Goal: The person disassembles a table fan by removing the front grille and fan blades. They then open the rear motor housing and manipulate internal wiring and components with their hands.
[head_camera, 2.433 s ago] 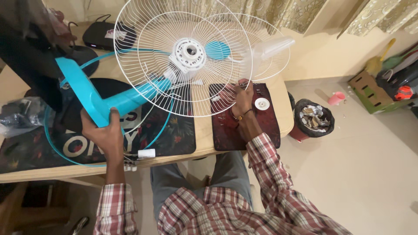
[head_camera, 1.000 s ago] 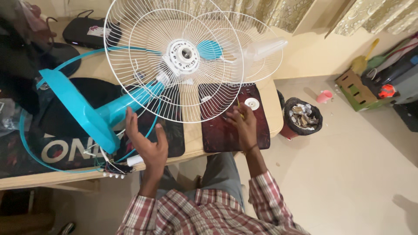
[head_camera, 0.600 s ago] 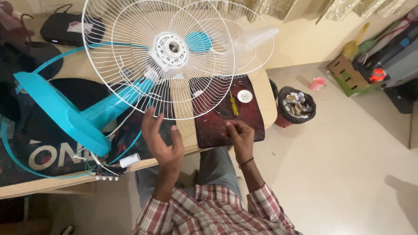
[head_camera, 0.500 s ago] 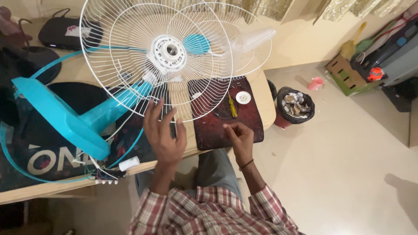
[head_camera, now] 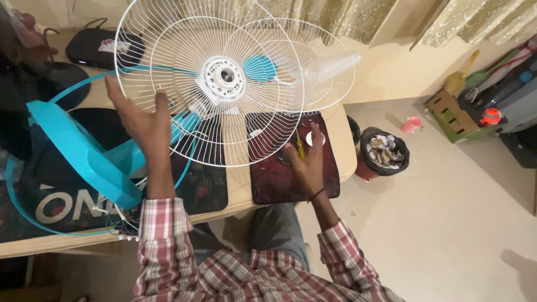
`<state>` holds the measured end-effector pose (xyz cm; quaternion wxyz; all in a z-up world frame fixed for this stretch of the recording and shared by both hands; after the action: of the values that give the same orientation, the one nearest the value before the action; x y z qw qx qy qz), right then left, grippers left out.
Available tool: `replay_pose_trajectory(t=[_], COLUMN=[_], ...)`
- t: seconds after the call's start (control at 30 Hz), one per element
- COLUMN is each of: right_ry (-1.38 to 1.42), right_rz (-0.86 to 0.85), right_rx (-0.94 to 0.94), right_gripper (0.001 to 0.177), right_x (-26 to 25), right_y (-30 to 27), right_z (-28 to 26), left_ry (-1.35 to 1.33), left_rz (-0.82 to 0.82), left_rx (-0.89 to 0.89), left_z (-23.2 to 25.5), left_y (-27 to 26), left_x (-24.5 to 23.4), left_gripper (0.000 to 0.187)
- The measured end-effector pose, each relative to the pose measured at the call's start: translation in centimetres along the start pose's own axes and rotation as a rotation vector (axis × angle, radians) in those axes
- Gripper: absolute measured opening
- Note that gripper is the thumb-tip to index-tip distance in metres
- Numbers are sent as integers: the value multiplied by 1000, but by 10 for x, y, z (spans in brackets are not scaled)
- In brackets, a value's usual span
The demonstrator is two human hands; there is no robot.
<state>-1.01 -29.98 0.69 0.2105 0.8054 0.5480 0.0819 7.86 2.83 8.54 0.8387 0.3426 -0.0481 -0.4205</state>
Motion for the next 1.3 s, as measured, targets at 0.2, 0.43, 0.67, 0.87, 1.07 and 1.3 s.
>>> replay_pose_trajectory(t=[0.2, 0.43, 0.67, 0.87, 1.07, 1.3], right_ry=[-223, -367, -351, -472, -427, -413], right_rz=[-71, 9, 90, 207, 163, 130], right_rx=[-153, -230, -188, -203, -118, -173], right_gripper=[89, 81, 77, 76, 77, 23], right_x=[12, 7, -17, -72, -108, -90], right_y=[-14, -29, -42, -18, 13, 8], right_z=[1, 3, 18, 51, 70, 64], left_ry=[-527, -660, -612, -615, 55, -84], left_rz=[-100, -52, 3, -7, 117, -173], left_rx=[-414, -436, -446, -229, 199, 370], left_z=[-26, -33, -40, -49, -17, 66], left_y=[-4, -4, -13, -24, -57, -156], left_x=[4, 15, 19, 13, -10, 8], left_gripper=[68, 38, 39, 44, 47, 15])
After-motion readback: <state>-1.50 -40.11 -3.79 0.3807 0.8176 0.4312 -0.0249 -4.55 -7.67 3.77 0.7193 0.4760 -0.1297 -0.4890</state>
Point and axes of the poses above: each hand's wrist, its own y-axis towards the middle knuckle, its own x-axis out of the palm, z = x × y, the point moved 2 cm from there along y, towards the middle knuckle, and after that the axes turned 7 degrees about y, right-handed, at the moved point
